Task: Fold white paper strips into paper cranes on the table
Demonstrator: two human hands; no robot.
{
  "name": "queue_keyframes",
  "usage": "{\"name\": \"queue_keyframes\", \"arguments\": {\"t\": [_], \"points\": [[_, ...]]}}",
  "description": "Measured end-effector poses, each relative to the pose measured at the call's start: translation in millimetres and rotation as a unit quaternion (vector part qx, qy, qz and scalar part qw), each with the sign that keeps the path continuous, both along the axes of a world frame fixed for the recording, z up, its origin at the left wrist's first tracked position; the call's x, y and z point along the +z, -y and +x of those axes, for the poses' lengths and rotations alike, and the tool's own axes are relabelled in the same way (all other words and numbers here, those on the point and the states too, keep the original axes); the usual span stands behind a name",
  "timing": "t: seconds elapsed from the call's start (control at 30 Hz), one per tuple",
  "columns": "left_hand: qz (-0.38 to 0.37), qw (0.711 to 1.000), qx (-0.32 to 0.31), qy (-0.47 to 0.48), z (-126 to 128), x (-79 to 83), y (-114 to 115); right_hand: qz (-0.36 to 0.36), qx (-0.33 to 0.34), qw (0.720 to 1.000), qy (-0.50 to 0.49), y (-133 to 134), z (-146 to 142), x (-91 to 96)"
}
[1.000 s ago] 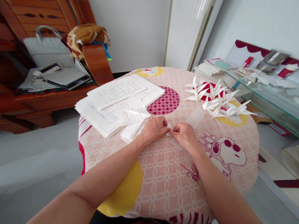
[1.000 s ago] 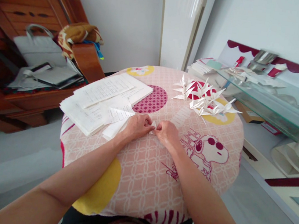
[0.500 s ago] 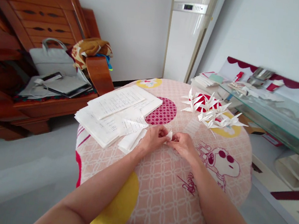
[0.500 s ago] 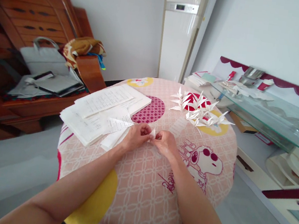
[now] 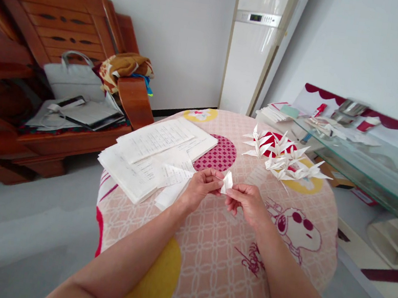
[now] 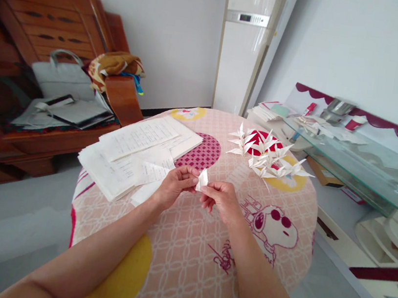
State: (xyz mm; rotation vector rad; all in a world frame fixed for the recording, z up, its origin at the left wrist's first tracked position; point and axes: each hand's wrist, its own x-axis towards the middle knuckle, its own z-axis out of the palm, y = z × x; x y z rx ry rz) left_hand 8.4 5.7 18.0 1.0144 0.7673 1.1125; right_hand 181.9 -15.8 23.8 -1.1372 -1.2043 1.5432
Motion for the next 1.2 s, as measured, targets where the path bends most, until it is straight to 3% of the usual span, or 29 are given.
{"name": "queue_keyframes", "arguments": {"t": [0.83,1.2], "points": [[0.019,0.999,0.019,-0.038,-1.9,3.0,3.0,0.025,0.01,0.999,0.042,1.1,3.7,1.0],[0.021,0.997,0.045,-0.065,6.7,1.0,6.6,0.017,-0.061,0.994,0.084,-0.4,-1.2,-1.3]]}}
